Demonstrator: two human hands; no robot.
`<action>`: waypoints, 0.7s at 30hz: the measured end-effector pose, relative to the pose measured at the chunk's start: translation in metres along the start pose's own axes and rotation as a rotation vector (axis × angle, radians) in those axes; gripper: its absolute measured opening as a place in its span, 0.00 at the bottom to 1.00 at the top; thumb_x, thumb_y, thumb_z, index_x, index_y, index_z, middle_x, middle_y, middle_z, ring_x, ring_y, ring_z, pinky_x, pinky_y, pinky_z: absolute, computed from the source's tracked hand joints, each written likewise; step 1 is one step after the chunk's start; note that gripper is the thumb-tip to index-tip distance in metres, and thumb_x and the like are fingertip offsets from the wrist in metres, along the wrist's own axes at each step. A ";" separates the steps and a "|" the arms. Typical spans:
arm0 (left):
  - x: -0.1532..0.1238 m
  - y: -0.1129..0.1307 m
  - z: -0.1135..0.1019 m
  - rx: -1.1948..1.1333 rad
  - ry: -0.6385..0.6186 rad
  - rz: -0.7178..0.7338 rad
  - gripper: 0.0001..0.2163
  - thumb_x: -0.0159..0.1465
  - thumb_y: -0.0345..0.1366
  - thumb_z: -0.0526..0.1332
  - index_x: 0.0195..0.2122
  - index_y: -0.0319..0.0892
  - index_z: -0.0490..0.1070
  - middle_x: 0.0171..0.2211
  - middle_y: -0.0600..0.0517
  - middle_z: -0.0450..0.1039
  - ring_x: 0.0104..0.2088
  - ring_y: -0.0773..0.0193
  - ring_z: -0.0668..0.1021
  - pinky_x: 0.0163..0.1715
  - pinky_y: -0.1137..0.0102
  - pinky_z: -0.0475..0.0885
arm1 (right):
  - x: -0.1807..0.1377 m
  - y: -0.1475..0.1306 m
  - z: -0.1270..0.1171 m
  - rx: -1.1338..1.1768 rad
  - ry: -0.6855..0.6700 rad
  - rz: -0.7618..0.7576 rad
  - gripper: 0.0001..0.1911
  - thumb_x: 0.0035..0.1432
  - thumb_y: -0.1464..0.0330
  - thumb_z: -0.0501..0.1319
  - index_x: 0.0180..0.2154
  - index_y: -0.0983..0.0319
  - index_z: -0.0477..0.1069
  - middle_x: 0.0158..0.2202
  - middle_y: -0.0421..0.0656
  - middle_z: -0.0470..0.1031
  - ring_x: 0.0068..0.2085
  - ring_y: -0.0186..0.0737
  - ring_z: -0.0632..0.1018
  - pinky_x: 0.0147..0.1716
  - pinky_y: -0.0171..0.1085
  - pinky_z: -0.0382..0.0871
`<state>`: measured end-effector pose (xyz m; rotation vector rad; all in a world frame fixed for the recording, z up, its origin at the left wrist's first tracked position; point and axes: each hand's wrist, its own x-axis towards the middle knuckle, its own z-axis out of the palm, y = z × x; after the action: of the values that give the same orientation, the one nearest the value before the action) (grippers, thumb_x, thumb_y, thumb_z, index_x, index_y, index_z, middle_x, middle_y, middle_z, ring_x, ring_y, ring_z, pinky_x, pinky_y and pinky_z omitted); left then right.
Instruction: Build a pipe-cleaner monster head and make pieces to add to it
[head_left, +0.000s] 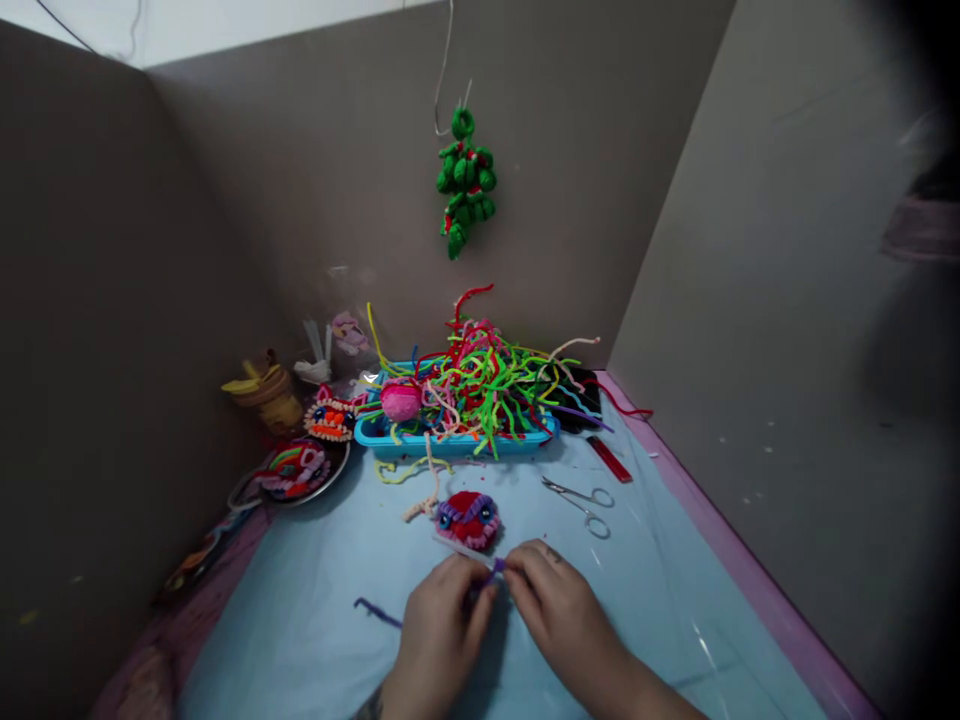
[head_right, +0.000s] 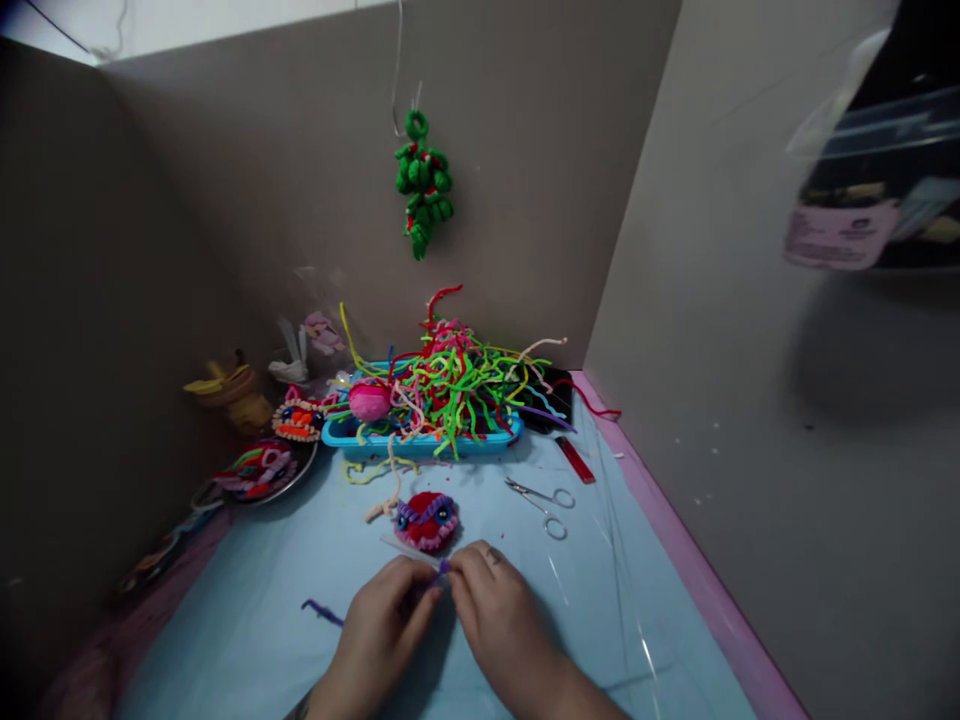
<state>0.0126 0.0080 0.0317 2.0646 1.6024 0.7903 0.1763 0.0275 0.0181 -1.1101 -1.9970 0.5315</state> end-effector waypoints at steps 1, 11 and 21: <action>-0.001 -0.002 0.001 0.085 0.008 0.043 0.05 0.63 0.29 0.58 0.35 0.42 0.73 0.31 0.50 0.78 0.31 0.62 0.79 0.31 0.71 0.72 | 0.000 0.001 0.001 -0.034 -0.006 -0.008 0.10 0.62 0.78 0.51 0.36 0.59 0.65 0.33 0.42 0.72 0.35 0.41 0.75 0.35 0.38 0.67; 0.000 -0.016 0.003 0.541 0.077 0.346 0.10 0.55 0.23 0.63 0.34 0.45 0.74 0.28 0.54 0.77 0.27 0.60 0.78 0.26 0.69 0.69 | -0.003 0.007 0.007 -0.307 -0.116 -0.120 0.12 0.56 0.81 0.50 0.32 0.58 0.63 0.29 0.42 0.72 0.30 0.42 0.75 0.28 0.37 0.63; 0.005 -0.008 -0.015 0.317 -0.181 0.183 0.05 0.59 0.28 0.62 0.33 0.45 0.77 0.29 0.51 0.79 0.31 0.58 0.77 0.33 0.68 0.69 | -0.002 0.012 0.007 -0.306 -0.128 -0.294 0.12 0.55 0.81 0.52 0.30 0.58 0.62 0.28 0.40 0.71 0.29 0.41 0.72 0.28 0.36 0.60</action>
<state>-0.0024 0.0141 0.0388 2.4543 1.5333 0.4082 0.1777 0.0327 0.0046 -0.9505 -2.3594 0.1482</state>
